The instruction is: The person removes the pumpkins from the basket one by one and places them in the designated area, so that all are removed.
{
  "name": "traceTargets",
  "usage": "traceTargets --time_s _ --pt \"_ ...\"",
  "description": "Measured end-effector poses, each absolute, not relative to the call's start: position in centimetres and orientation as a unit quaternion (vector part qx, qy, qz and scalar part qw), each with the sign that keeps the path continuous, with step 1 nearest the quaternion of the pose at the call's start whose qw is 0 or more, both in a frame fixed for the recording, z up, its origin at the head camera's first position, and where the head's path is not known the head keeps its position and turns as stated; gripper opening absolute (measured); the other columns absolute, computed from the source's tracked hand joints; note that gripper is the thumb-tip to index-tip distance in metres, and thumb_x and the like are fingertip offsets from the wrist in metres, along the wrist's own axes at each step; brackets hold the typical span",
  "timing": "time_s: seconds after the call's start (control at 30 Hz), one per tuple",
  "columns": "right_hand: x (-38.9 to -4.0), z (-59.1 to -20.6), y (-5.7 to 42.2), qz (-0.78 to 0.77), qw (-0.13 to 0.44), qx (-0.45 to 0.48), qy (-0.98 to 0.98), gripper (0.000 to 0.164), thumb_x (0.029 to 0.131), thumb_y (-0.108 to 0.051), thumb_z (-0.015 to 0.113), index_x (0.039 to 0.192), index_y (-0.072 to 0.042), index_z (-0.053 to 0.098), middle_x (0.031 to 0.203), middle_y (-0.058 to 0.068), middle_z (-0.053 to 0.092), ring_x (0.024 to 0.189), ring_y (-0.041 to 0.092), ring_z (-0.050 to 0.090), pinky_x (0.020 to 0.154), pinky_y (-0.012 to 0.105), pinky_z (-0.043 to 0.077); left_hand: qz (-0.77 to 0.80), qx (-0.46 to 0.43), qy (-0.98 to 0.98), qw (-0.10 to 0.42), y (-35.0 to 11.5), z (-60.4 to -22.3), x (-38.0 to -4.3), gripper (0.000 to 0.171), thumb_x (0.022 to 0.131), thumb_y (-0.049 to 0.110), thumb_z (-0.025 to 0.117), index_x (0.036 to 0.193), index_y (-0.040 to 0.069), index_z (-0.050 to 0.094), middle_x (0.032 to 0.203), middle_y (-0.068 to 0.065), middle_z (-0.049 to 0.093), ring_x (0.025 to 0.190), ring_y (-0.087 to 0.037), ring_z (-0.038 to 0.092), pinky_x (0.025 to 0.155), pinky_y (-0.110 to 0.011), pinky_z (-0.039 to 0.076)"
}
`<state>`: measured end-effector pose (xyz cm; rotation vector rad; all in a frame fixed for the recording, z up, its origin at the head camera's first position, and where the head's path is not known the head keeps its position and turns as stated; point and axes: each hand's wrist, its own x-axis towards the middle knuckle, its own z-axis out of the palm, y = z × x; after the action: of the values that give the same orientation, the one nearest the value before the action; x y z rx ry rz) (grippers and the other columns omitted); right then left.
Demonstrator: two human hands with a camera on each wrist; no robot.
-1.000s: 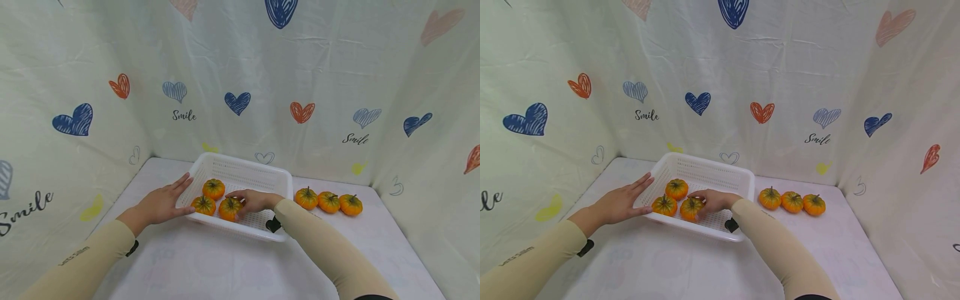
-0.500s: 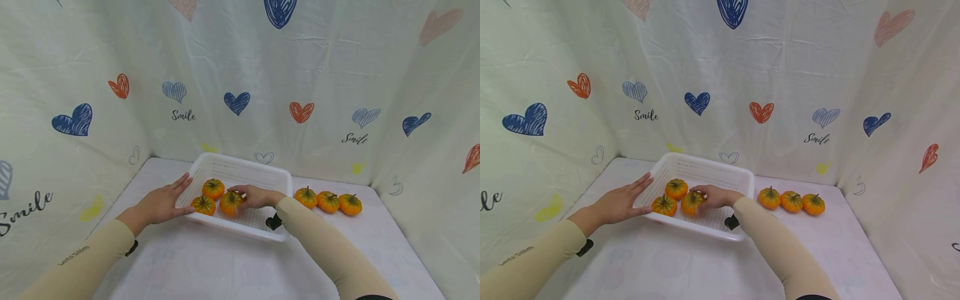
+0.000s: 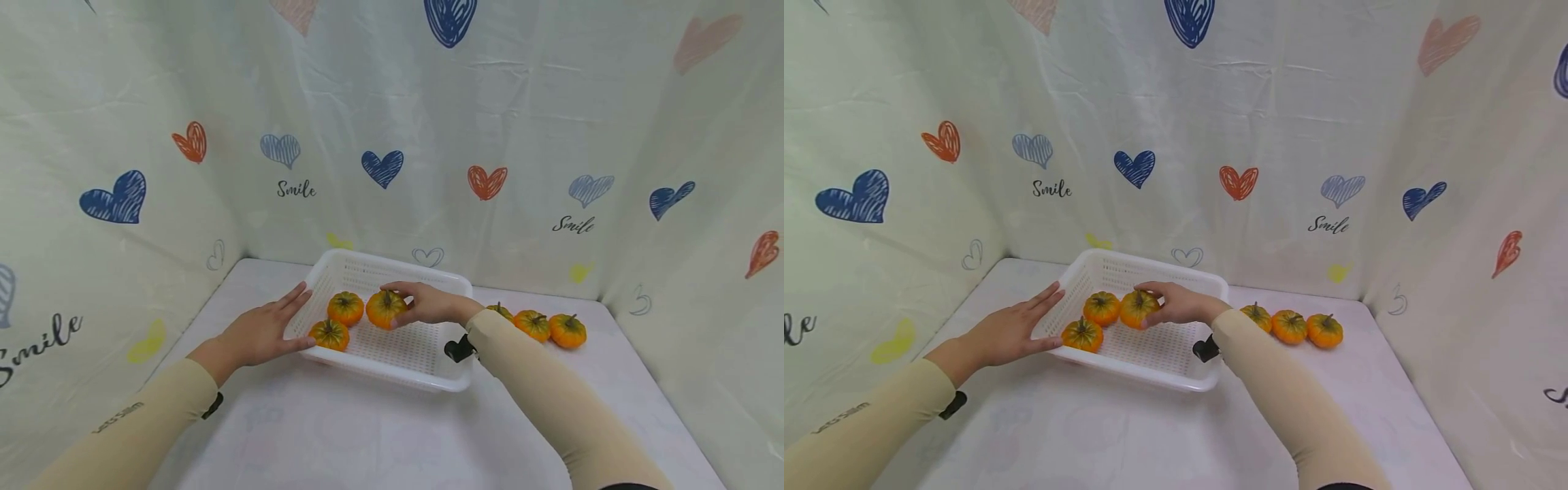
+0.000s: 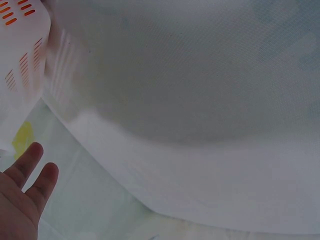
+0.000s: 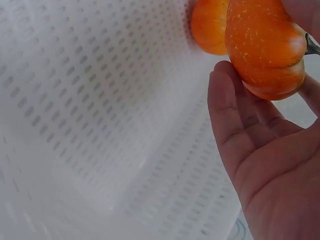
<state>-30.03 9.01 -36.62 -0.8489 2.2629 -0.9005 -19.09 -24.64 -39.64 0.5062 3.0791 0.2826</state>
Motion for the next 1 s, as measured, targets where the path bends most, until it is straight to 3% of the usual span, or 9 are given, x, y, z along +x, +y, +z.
traceTargets --time_s 0.33,0.73,1.0 --pt "-30.2 -34.7 11.6 -0.371 0.241 -0.282 0.851 0.073 0.087 -0.028 0.08 0.15 -0.03 0.044 0.145 0.012 0.045 0.115 0.03 0.058 0.09 0.038 0.055 0.087 0.159 0.984 0.002 -24.7 -39.8 -19.1 0.099 0.088 0.07 0.056 0.159 0.01 0.023 0.166 -0.01 0.014 0.132 -0.046 0.045 0.102 -0.063 0.04" --pt "-29.4 -32.9 16.8 -0.382 0.193 -0.27 0.862 0.078 0.087 -0.032 0.079 0.154 -0.031 0.037 0.148 0.007 0.044 0.119 0.029 0.057 0.095 0.041 0.052 0.089 0.155 0.984 0.005 -24.8 -39.8 -19.0 0.101 0.087 0.073 0.054 0.159 0.01 0.022 0.166 -0.009 0.013 0.134 -0.046 0.043 0.102 -0.062 0.04" --pt "-28.9 -33.8 21.5 -0.392 0.162 -0.241 0.873 0.079 0.087 -0.033 0.078 0.154 -0.029 0.038 0.152 0.013 0.04 0.119 0.035 0.056 0.096 0.045 0.051 0.089 0.163 0.983 0.001 -24.8 -40.0 -19.2 0.1 0.088 0.073 0.054 0.159 0.009 0.023 0.166 -0.009 0.013 0.134 -0.045 0.043 0.104 -0.061 0.039"
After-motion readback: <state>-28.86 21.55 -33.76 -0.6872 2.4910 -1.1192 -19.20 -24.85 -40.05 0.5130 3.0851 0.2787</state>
